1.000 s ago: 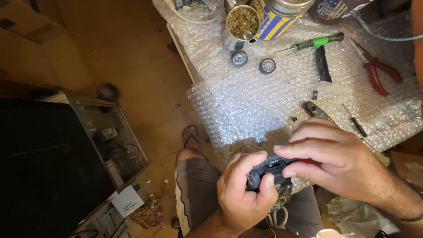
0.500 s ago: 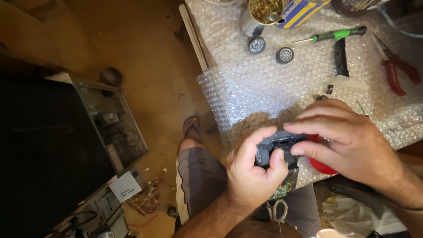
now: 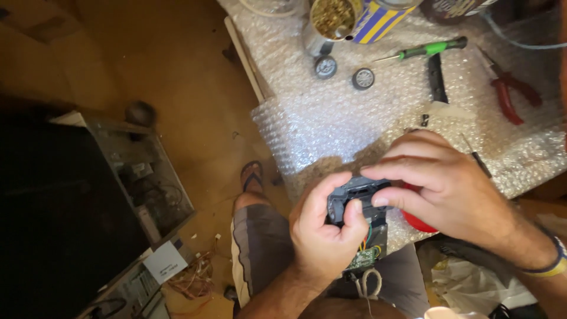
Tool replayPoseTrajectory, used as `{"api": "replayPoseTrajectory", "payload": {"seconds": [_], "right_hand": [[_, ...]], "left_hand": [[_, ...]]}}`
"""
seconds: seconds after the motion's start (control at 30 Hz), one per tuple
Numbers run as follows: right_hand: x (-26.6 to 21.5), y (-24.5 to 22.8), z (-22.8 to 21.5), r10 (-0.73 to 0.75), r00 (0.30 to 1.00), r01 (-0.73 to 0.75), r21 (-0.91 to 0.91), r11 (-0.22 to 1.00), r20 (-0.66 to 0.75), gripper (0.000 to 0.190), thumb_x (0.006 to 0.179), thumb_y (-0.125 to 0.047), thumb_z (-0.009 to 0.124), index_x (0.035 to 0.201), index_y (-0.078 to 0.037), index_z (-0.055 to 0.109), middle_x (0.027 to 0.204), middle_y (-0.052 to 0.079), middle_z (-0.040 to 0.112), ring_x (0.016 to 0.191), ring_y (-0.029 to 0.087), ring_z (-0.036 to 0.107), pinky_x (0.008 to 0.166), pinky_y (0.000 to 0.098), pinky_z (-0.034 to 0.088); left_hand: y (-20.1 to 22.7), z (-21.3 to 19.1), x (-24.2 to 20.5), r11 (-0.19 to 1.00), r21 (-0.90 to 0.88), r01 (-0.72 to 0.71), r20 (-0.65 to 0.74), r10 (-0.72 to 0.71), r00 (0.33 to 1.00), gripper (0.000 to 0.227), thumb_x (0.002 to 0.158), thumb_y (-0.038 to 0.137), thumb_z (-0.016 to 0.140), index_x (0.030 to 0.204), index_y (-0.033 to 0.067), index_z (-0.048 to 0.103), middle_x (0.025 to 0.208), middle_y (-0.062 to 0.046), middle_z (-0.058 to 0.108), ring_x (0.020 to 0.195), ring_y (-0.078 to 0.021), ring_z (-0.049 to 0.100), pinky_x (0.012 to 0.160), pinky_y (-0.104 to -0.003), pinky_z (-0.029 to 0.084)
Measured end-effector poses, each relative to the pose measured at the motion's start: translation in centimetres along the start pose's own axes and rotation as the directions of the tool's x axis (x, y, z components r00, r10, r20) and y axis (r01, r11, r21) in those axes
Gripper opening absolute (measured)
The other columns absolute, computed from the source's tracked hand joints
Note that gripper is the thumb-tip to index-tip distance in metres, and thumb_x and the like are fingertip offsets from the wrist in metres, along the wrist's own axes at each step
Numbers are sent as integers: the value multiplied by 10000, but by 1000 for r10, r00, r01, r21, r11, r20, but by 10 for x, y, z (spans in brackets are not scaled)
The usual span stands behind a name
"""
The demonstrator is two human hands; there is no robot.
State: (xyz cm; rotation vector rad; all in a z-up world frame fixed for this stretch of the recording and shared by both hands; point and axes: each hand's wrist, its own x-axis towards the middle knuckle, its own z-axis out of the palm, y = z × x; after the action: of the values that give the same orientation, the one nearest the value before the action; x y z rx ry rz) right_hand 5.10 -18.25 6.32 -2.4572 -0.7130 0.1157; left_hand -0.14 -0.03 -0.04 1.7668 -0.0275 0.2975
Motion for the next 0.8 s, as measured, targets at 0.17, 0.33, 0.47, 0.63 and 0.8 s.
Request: {"api": "replayPoseTrajectory", "payload": {"seconds": [0.17, 0.33, 0.47, 0.63, 0.8], "right_hand": [[-2, 3, 1, 0, 1000, 0, -18, 1000, -4, 339, 830, -344, 777, 1105, -145, 774, 949, 9, 720, 886, 212, 643, 905, 355, 490], [-2, 7, 3, -18, 1000, 18, 0, 1000, 11, 352, 845, -378, 750, 1114, -153, 771, 989, 14, 737, 898, 209, 667, 923, 366, 488], [-2, 6, 2, -3, 1000, 3, -19, 1000, 24, 371, 826, -401, 759, 1117, -170, 776, 1024, 15, 747, 946, 207, 678, 994, 392, 470], [-4, 2, 1, 17, 1000, -18, -32, 999, -4, 367, 834, -409, 747, 1113, -172, 773, 1035, 2, 742, 972, 208, 674, 941, 340, 510], [-7, 4, 2, 57, 998, -57, -3, 998, 12, 391, 826, -428, 754, 1129, -181, 740, 1066, -6, 743, 990, 213, 669, 974, 348, 484]], "left_hand": [[-3, 1, -3, 1000, 30, 4, -1, -4, 1000, 299, 865, 168, 660, 1150, 86, 705, 1080, -50, 772, 954, -210, 773, 899, -309, 612], [-5, 1, -3, 999, 41, 28, 3, -28, 1000, 323, 838, 154, 663, 1152, 88, 704, 1089, -45, 776, 961, -206, 774, 895, -309, 615], [-7, 0, -3, 999, 28, 19, 9, -19, 1000, 333, 842, 157, 660, 1164, 81, 694, 1093, -54, 771, 948, -209, 771, 886, -311, 619], [-8, 0, -5, 996, 65, 58, 23, -60, 998, 363, 817, 195, 670, 1171, 121, 695, 1086, -21, 778, 924, -196, 773, 870, -301, 610], [-8, 0, -6, 997, 52, 58, 15, -59, 998, 364, 837, 232, 664, 1180, 109, 684, 1063, -32, 778, 894, -189, 775, 835, -292, 617]]}}
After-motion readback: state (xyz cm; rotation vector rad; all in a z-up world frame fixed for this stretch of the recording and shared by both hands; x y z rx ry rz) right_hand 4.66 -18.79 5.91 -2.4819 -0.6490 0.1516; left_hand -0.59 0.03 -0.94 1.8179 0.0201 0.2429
